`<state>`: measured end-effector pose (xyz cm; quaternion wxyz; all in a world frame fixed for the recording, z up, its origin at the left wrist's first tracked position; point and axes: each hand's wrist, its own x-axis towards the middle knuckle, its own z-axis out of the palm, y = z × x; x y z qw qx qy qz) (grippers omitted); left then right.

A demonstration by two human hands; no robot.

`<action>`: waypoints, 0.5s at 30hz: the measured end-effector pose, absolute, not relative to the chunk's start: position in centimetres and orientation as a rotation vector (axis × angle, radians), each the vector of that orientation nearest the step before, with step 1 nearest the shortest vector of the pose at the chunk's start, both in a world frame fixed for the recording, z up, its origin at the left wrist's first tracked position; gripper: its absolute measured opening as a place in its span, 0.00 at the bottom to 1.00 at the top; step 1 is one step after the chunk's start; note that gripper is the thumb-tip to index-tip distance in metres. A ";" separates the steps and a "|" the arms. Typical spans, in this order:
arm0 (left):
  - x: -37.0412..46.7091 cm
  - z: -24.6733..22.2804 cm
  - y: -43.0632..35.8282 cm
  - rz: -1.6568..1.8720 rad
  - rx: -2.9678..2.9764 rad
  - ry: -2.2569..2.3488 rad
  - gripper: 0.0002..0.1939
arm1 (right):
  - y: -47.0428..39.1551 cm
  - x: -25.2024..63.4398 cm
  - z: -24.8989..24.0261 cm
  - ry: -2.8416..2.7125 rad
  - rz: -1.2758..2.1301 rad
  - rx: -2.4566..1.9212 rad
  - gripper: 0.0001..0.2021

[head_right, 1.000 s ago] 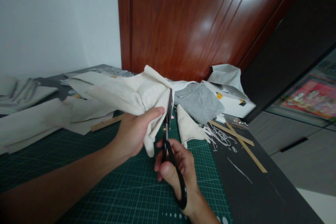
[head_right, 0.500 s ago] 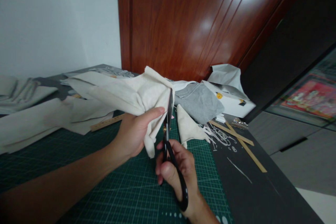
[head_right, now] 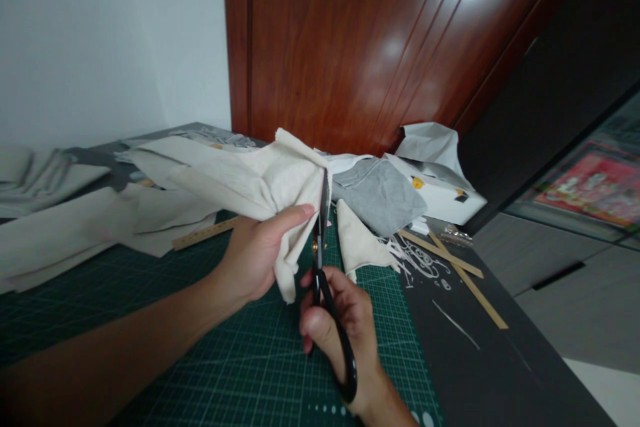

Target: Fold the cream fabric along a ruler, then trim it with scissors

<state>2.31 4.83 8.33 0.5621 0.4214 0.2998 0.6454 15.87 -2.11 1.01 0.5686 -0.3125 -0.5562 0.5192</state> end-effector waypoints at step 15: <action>2.3 8.3 4.6 1.492 0.977 0.694 0.12 | -2.1 15.9 1.1 -1.318 1.162 -0.765 0.21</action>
